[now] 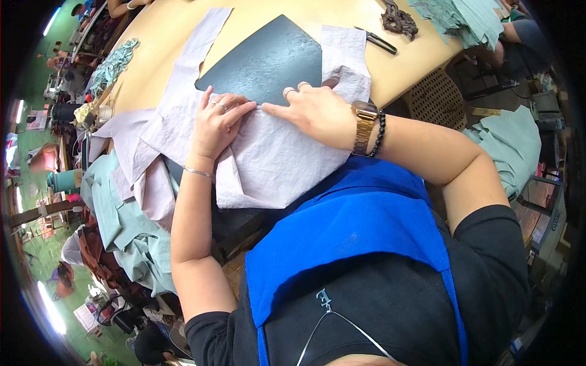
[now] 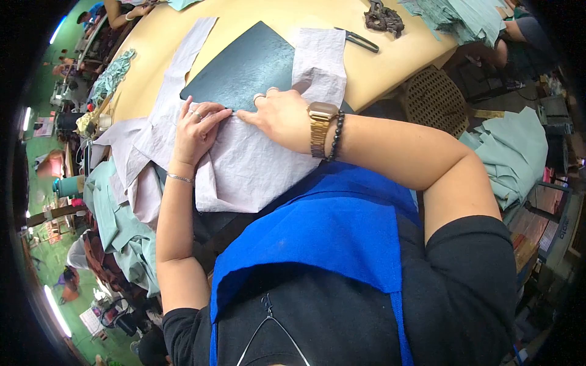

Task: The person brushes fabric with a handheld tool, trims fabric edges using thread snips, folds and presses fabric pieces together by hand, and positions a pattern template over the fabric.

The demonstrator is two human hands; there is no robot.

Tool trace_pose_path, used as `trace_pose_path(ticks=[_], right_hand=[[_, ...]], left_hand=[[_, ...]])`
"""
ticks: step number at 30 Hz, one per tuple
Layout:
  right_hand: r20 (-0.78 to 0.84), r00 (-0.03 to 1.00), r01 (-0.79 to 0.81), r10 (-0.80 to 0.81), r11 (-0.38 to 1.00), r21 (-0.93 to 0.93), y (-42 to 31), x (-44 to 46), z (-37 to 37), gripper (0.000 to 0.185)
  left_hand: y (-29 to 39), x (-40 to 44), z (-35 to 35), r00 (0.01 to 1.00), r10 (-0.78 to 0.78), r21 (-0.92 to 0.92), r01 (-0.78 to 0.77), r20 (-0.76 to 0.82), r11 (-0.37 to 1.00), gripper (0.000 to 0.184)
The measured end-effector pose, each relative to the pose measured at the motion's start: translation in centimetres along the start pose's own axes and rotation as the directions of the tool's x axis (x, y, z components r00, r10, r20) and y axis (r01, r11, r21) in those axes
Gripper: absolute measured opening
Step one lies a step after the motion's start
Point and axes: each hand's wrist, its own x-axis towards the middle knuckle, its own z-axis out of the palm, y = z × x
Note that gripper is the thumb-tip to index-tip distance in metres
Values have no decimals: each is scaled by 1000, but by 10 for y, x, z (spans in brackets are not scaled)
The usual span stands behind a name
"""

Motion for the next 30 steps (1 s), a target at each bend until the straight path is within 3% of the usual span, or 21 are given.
trace_pose_path(ticks=[9,10,13,14,16,18,20,22,23,24,25,27,28,30], right_hand=[[138,990,-17,11,999,47,1,-7,-17,51],[123,992,6,-11,999,41,4,-18,-23,40],[-142,983,129,-114,986,102,26,-46,-19,26],[-139,989,63,-43,988,142,28,-54,-21,24],[-127,987,-66,94,975,214,26,-67,-29,19],[-67,989,-98,130,931,351,35,-66,-27,19],[-49,993,-74,109,882,466,41,-59,-33,14],[6,999,-42,43,900,434,68,-46,-28,10],[38,999,-16,0,911,413,83,-38,-31,10],[-82,995,-26,49,966,257,92,-27,-39,8],[-252,968,76,-4,957,278,110,-7,-45,12],[-464,873,-97,150,986,136,112,20,-58,15],[-519,849,-29,98,990,139,113,27,-58,16],[-621,784,93,9,987,132,105,40,-48,20]], left_hand=[[0,0,1,1000,-22,15,22,4,1000,25],[-1,-1,1,1000,-24,14,24,6,1000,26],[-7,-7,-7,956,-267,-152,248,-121,957,27],[-15,-17,-10,927,-362,-273,326,-92,905,32],[-28,-39,-16,899,-437,-160,427,-32,890,32],[-28,-59,-18,857,-514,-99,511,-14,854,34],[-4,-65,-32,825,-563,-28,565,44,825,33],[24,-69,-44,820,-570,99,563,52,820,37],[43,-65,-52,757,-631,125,618,170,776,38],[62,-58,-65,678,-676,156,664,288,731,39],[76,-54,-76,584,-701,192,695,409,692,41],[92,-42,-82,598,-606,170,624,525,763,42],[99,-33,-80,638,-566,139,592,522,794,41],[96,-33,-54,920,-308,40,308,241,951,43]])
